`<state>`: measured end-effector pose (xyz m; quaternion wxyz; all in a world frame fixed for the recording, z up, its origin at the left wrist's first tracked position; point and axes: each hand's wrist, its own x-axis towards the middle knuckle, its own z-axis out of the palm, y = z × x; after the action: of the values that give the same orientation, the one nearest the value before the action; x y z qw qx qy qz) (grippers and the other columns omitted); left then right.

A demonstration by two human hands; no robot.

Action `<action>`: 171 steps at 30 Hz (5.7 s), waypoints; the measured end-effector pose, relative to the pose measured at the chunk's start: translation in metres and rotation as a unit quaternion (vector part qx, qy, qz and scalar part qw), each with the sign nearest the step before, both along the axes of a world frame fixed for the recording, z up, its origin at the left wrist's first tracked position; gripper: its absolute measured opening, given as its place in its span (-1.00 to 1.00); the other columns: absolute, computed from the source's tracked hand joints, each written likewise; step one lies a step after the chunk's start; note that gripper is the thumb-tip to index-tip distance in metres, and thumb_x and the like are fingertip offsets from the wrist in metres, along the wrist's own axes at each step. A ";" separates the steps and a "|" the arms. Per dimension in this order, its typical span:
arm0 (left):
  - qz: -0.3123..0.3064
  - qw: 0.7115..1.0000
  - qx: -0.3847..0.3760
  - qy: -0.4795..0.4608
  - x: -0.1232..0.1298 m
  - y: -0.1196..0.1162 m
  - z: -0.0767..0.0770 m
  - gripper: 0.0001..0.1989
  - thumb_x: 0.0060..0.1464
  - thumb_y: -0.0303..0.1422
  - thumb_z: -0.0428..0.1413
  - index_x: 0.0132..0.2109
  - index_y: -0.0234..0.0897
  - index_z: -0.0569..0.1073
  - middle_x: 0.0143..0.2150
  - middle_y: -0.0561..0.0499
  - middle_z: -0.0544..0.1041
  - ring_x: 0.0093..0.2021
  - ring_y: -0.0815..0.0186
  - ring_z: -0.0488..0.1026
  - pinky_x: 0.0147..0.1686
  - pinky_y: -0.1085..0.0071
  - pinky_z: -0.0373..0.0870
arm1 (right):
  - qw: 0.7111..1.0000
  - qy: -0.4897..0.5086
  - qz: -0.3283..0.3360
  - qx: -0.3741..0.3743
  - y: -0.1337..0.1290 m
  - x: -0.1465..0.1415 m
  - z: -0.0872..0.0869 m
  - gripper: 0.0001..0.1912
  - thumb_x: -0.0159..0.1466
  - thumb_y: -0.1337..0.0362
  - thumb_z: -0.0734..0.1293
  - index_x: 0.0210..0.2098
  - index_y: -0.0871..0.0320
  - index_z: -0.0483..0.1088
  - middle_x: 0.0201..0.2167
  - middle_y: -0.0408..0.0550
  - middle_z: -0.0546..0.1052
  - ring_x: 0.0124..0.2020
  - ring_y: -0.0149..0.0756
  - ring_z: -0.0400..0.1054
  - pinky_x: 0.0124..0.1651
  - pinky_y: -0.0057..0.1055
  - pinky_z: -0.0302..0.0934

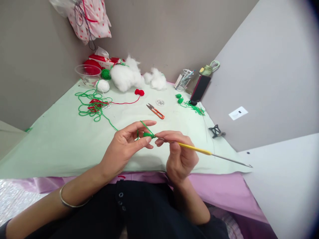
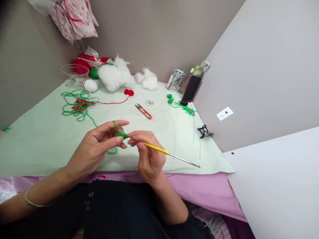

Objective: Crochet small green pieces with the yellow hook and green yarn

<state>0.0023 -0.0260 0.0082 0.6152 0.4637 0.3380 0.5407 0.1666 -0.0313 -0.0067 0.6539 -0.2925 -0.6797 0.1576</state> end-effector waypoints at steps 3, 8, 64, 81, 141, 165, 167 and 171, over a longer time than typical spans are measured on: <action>0.018 1.000 -0.001 -0.013 0.003 0.000 -0.001 -0.64 0.10 -0.42 0.38 0.07 -0.11 0.69 -0.30 0.10 0.49 -0.27 0.38 0.49 -0.20 0.48 0.59 | 0.999 -0.037 -0.021 0.026 0.001 -0.001 -0.004 -0.74 0.49 0.38 0.23 0.00 0.00 0.52 -0.23 -0.06 0.64 -0.19 -0.23 0.58 -0.24 -0.25 0.51; -0.001 0.995 -0.054 -0.080 0.007 -0.002 0.003 -0.45 0.06 -0.45 0.41 0.20 -0.08 0.60 -0.32 0.14 0.48 -0.45 0.51 0.39 -0.42 0.58 0.49 | 0.972 -0.153 -0.129 0.124 0.005 -0.004 -0.018 -0.65 0.39 0.43 0.37 0.07 -0.07 0.56 -0.11 -0.02 0.62 -0.13 -0.22 0.56 -0.19 -0.26 0.52; -0.072 0.980 -0.141 -0.121 0.005 0.001 0.007 -0.54 0.06 -0.38 0.42 0.13 -0.27 0.63 -0.50 0.22 0.29 -0.61 0.58 0.03 -0.64 0.65 0.20 | 0.979 -0.105 -0.130 0.117 0.007 -0.005 -0.014 -0.72 0.42 0.41 0.35 0.02 -0.01 0.59 -0.17 -0.03 0.61 -0.19 -0.27 0.53 -0.22 -0.29 0.48; -0.074 0.974 -0.164 -0.140 0.006 0.005 0.005 -0.61 0.06 -0.35 0.43 0.06 -0.26 0.69 -0.40 0.12 0.45 -0.53 0.58 0.18 -0.37 0.58 0.50 | 0.982 -0.100 -0.127 0.096 0.006 -0.005 -0.010 -0.67 0.40 0.42 0.37 0.06 -0.07 0.59 -0.11 -0.03 0.64 -0.14 -0.23 0.57 -0.18 -0.25 0.53; -0.063 0.989 -0.081 -0.106 0.004 0.000 0.007 -0.69 0.11 -0.36 0.39 0.03 -0.19 0.69 -0.24 0.08 0.57 -0.44 0.50 0.45 -0.16 0.38 0.62 | 0.987 0.090 0.039 -0.126 0.011 -0.004 0.001 -0.85 0.43 0.23 0.37 -0.15 0.03 0.63 -0.26 -0.08 0.64 -0.33 -0.34 0.47 -0.26 -0.31 0.41; 0.055 0.997 0.033 0.034 0.000 -0.005 0.001 -0.66 0.08 -0.37 0.41 0.04 -0.11 0.69 -0.29 0.08 0.51 -0.22 0.35 0.49 -0.14 0.44 0.53 | 0.996 -0.059 -0.050 0.053 -0.001 -0.004 -0.005 -0.70 0.49 0.39 0.20 0.06 0.01 0.50 -0.18 -0.04 0.68 -0.24 -0.23 0.59 -0.28 -0.23 0.52; 0.056 0.998 0.033 0.024 0.002 -0.006 0.002 -0.64 0.06 -0.41 0.42 0.04 -0.11 0.69 -0.29 0.08 0.52 -0.21 0.37 0.50 -0.14 0.49 0.52 | 0.991 -0.084 -0.072 0.071 0.000 -0.004 -0.009 -0.70 0.47 0.39 0.23 0.07 0.01 0.51 -0.19 -0.03 0.67 -0.22 -0.22 0.59 -0.26 -0.24 0.52; -0.021 0.996 -0.054 -0.074 0.003 -0.005 0.005 -0.46 0.07 -0.40 0.42 0.21 -0.15 0.58 -0.38 0.15 0.47 -0.50 0.50 0.36 -0.45 0.57 0.46 | 0.961 -0.158 -0.165 0.157 0.004 -0.004 -0.016 -0.67 0.39 0.39 0.38 0.07 -0.09 0.57 -0.10 -0.02 0.64 -0.13 -0.19 0.57 -0.22 -0.24 0.53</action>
<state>0.0051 -0.0308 0.0133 0.6737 0.3953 0.3106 0.5417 0.1622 -0.0278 -0.0229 0.5926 -0.3156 -0.7330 -0.1090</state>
